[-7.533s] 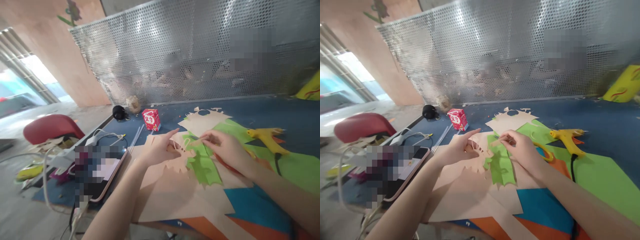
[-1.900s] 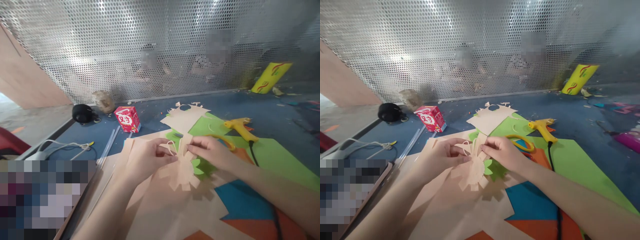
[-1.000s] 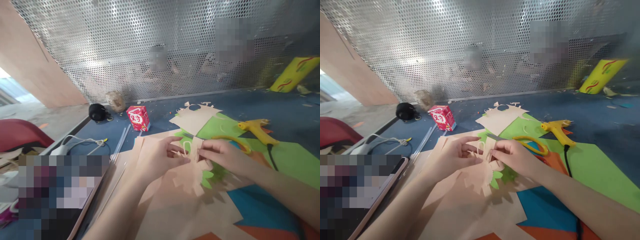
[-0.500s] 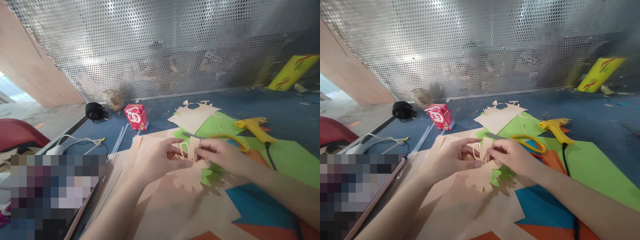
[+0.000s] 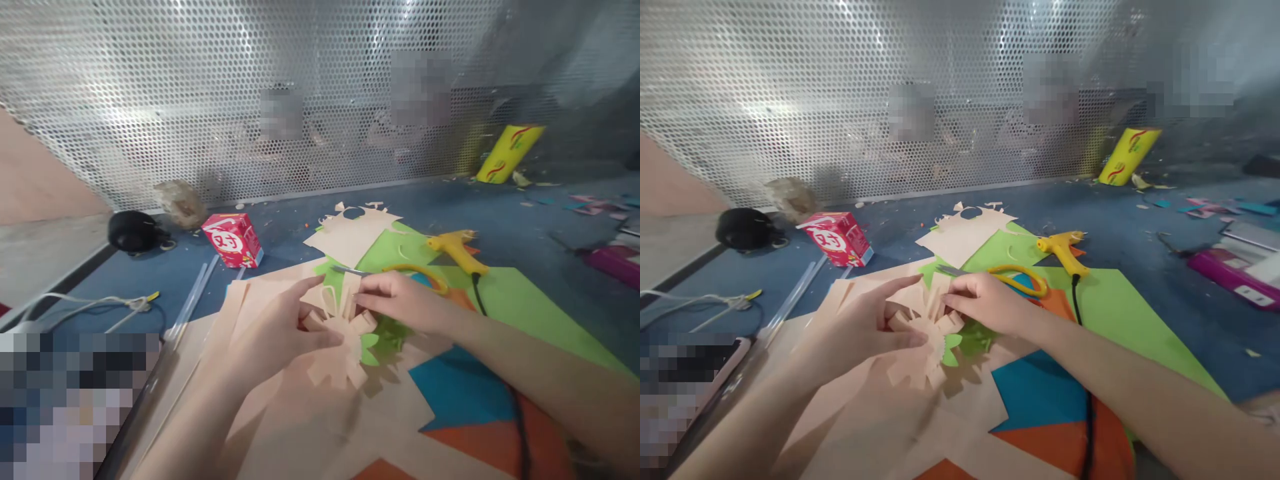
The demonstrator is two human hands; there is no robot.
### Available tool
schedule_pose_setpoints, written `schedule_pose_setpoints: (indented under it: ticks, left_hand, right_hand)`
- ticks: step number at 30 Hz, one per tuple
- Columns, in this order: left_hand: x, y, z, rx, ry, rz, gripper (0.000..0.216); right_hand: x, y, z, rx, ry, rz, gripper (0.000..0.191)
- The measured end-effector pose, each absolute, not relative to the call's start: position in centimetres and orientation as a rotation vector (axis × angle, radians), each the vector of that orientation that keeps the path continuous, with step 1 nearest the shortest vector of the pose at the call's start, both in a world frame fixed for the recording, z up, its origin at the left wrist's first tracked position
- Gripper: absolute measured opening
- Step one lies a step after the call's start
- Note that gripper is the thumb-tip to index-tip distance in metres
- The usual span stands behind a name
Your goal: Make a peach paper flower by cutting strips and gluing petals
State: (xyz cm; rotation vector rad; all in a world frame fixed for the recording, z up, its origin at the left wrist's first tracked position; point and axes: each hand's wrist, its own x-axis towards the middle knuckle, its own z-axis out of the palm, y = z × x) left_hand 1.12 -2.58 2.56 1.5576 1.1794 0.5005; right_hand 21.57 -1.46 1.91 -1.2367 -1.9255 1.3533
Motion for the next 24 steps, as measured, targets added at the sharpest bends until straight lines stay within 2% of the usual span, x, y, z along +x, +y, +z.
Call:
schedule_pose_setpoints:
  ticks: [15,20,22,24]
  left_hand:
    - [1.05,-2.34,2.91,1.749,1.297,0.559,0.071]
    - [1.06,-2.31,2.58,1.667,1.22,0.589,0.07]
    - [1.09,-2.29,2.53,1.607,1.16,0.619,0.07]
    - [1.11,-2.3,2.62,1.574,1.144,0.639,0.07]
  right_hand:
    - [21.63,-1.19,2.2,-1.222,-1.848,1.398,0.021]
    - [21.53,-1.33,1.92,-1.151,-1.699,1.547,0.027]
    - [21.49,-1.43,1.63,-1.122,-1.696,1.435,0.021]
    - [21.51,-1.49,1.35,-1.052,-1.73,1.223,0.029]
